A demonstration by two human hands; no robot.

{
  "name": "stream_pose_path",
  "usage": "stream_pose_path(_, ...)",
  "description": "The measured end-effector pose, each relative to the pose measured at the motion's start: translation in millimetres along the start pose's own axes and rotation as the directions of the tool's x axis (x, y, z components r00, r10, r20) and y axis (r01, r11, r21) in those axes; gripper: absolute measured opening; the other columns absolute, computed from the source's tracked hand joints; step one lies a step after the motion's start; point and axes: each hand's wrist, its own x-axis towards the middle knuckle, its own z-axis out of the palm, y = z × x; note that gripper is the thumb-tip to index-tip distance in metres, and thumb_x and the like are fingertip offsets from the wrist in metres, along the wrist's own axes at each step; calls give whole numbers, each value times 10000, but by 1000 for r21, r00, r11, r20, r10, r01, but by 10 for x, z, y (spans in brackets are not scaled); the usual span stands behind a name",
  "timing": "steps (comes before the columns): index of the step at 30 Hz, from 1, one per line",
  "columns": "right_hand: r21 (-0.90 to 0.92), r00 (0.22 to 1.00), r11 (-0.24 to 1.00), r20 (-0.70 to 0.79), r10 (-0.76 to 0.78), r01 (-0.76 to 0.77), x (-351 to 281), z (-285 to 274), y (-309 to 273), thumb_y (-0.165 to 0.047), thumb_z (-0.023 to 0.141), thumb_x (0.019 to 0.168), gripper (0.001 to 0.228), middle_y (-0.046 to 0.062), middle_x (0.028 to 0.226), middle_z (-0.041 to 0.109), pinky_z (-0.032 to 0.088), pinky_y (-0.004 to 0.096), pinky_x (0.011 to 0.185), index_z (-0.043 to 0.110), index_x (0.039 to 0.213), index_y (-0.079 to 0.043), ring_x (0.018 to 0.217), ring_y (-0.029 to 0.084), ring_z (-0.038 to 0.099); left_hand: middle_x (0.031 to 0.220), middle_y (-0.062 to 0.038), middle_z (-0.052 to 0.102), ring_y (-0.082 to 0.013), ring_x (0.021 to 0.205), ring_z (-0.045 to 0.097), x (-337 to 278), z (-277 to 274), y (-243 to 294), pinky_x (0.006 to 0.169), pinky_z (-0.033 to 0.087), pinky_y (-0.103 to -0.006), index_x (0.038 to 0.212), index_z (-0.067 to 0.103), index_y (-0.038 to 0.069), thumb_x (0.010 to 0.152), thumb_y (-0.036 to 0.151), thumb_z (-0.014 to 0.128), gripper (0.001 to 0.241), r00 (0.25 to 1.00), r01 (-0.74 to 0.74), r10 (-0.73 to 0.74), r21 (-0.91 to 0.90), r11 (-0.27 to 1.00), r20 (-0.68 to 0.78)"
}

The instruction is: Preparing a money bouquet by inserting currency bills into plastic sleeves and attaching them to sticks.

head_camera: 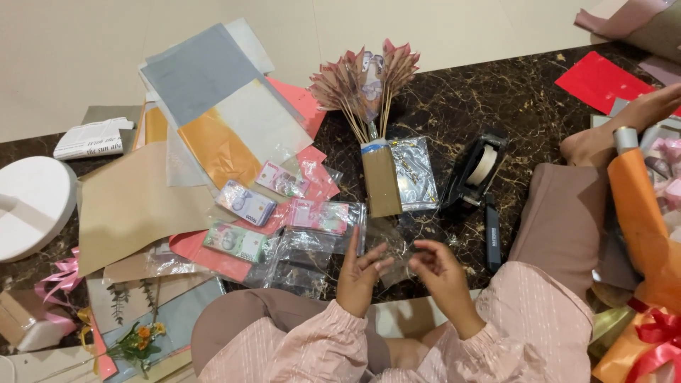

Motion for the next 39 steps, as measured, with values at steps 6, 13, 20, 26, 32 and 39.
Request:
stream_pose_path(6, -426, 987, 894, 15, 160, -138, 233, 56, 419, -142, 736, 909, 309, -48, 1075, 749, 530, 270, 743, 688, 1197, -244, 783, 109, 624, 1532, -152, 549, -215, 1304, 628, 79, -111, -168, 1038, 477, -336, 1635, 177, 345, 906, 54, 629, 906, 939, 303, -266, 164, 939, -216)
stream_pose_path(13, -856, 962, 486, -44, 269, -176, 384, 192, 476, -298, 642, 970, 380, 135, 1609, 282, 428, 544, 1108, 592, 1342, -244, 1379, 388, 398, 1673, -101, 271, -283, 1511, 355, 452, -512, -623, 1203, 347, -490, 1627, 218, 222, 935, 84, 605, 805, 751, 282, -403, -298, 912, -523)
stream_pose_path(20, -766, 903, 477, 363, -232, 430, 682, 988, 717, -144, 711, 896, 506, 116, 1493, 498, 396, 502, 1117, 580, 1384, -117, 1357, 334, 467, 1585, -143, 401, -265, 1367, 505, 636, -706, -913, 1123, 430, -500, 1587, 258, 167, 906, 29, 578, 765, 660, 136, -373, -384, 913, -653)
stream_pose_path(26, -755, 703, 231, 389, -595, 613, 1006, 1181, 1082, -105, 662, 856, 177, 71, 1045, 615, 481, 431, 686, 627, 1029, -111, 919, 295, 558, 1519, -145, 482, -258, 1256, 585, 749, -810, -1124, 1082, 452, -455, 1571, 303, 158, 895, 55, 584, 739, 653, 87, -354, -399, 913, -669)
stream_pose_path(32, -619, 619, 274, 452, -643, 736, 836, 1045, 897, -51, 624, 919, 65, 79, 881, 580, 391, 378, 412, 576, 927, -95, 578, 235, 536, 1470, -237, 534, -368, 1369, 544, 692, -641, -818, 1123, 449, -418, 1502, 365, 45, 911, 213, 666, 685, 717, -9, -361, -526, 851, -596)
stream_pose_path(39, -406, 594, 437, 481, -645, 803, 236, 765, 473, -63, 664, 929, 30, 72, 954, 657, 549, 304, 589, 635, 932, -55, 715, 198, 623, 1019, -187, 679, -285, 888, 650, 841, -942, -1215, 803, 540, -421, 1308, 560, 19, 905, -93, 652, 428, 820, -161, -223, -586, 794, -527)
